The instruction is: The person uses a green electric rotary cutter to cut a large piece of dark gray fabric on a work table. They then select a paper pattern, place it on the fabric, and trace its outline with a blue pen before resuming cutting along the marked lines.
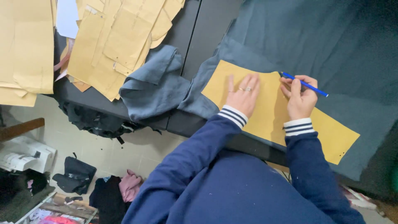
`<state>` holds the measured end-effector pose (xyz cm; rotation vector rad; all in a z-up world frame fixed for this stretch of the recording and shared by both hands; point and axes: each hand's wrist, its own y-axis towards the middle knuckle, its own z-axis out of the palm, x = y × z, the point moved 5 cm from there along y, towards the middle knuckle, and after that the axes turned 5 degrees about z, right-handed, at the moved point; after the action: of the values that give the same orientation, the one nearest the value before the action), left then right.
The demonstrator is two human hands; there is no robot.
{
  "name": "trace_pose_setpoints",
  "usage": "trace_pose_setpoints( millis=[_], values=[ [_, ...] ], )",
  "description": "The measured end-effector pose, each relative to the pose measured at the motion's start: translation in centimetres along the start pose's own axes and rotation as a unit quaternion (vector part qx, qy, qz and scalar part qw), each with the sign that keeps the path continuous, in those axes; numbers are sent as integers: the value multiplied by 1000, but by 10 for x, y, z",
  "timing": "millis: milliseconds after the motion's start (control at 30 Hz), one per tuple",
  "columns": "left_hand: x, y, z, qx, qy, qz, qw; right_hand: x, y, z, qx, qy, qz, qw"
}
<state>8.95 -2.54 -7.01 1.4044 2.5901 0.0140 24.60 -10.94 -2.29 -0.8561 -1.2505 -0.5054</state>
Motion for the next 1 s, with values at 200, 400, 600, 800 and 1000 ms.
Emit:
trace_pose_setpoints(
  millis=[200, 400, 600, 800, 1000],
  values=[
    [-42, 31, -42, 73, -88, 75, 991, -16, -8, -11, -19, -70, -49, 996],
    [-53, 35, -49, 178, -58, 54, 981, -14, -47, -86, -95, -88, -9, 992],
    [-56, 36, -42, 190, -52, 58, 979, -19, -90, -225, -211, -91, -7, 973],
    [-82, 39, -54, 221, -51, 40, 973, -24, -105, -308, -284, -46, -3, 958],
    [-236, 8, 0, 170, -137, 282, 934, -27, -130, -310, -310, -77, -75, 945]
  ],
)
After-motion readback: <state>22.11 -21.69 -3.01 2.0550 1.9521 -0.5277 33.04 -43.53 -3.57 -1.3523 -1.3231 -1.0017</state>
